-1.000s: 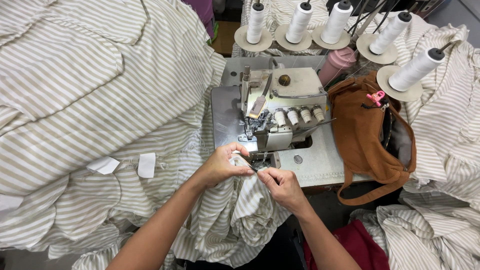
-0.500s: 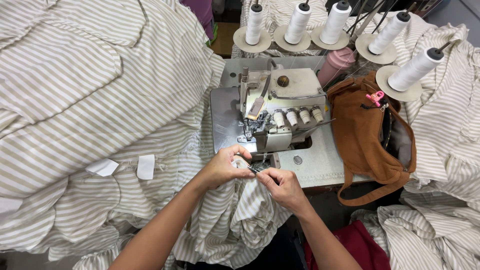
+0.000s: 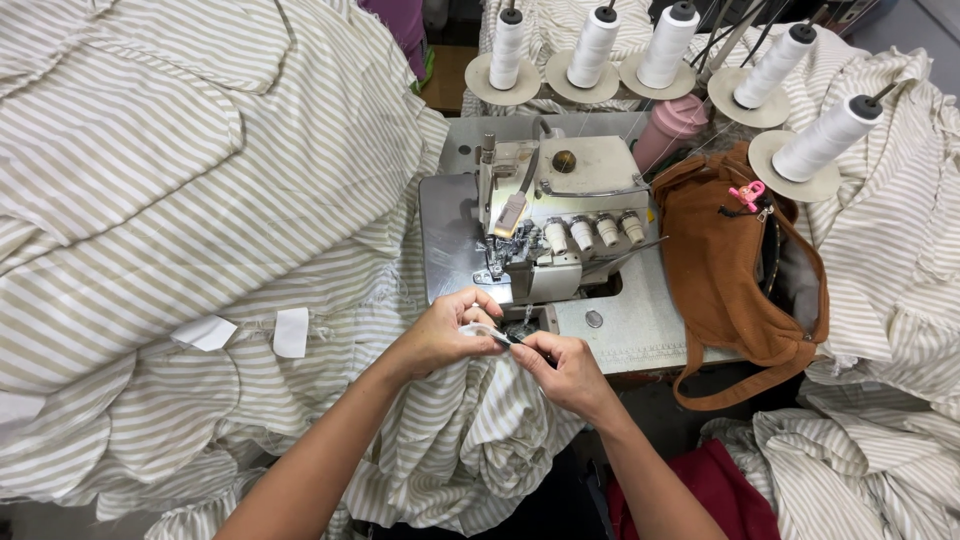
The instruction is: Trimming loose threads from striped fabric garments using hand snips at a sewing workstation.
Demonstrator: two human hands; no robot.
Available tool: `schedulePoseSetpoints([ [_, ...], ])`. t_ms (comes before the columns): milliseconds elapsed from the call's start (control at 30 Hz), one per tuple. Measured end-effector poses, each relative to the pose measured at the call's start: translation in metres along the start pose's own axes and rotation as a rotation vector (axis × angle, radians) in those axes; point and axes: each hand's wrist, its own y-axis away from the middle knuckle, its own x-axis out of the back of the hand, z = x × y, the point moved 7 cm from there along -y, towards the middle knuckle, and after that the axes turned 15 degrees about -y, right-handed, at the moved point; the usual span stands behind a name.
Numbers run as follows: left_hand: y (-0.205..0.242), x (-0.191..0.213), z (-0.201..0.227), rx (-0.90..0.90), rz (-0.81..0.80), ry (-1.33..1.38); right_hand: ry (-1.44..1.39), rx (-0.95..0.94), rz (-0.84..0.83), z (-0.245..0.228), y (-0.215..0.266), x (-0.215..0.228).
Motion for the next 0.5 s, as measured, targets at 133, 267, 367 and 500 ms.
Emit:
schedulePoseSetpoints([
  [133, 0.001, 0.0, 0.003, -0.03, -0.011, -0.034, 0.008, 0.001, -0.02, 0.0, -0.002, -0.003],
  [267, 0.003, 0.0, 0.006, -0.028, -0.021, -0.046, 0.001, -0.012, -0.021, -0.001, -0.001, -0.003],
  [367, 0.002, 0.0, 0.0, -0.014, -0.03, -0.026, 0.001, -0.012, -0.023, 0.001, 0.0, -0.003],
  [500, 0.0, 0.001, -0.006, -0.01, -0.032, -0.01, -0.003, -0.011, -0.011, -0.001, 0.001, -0.001],
])
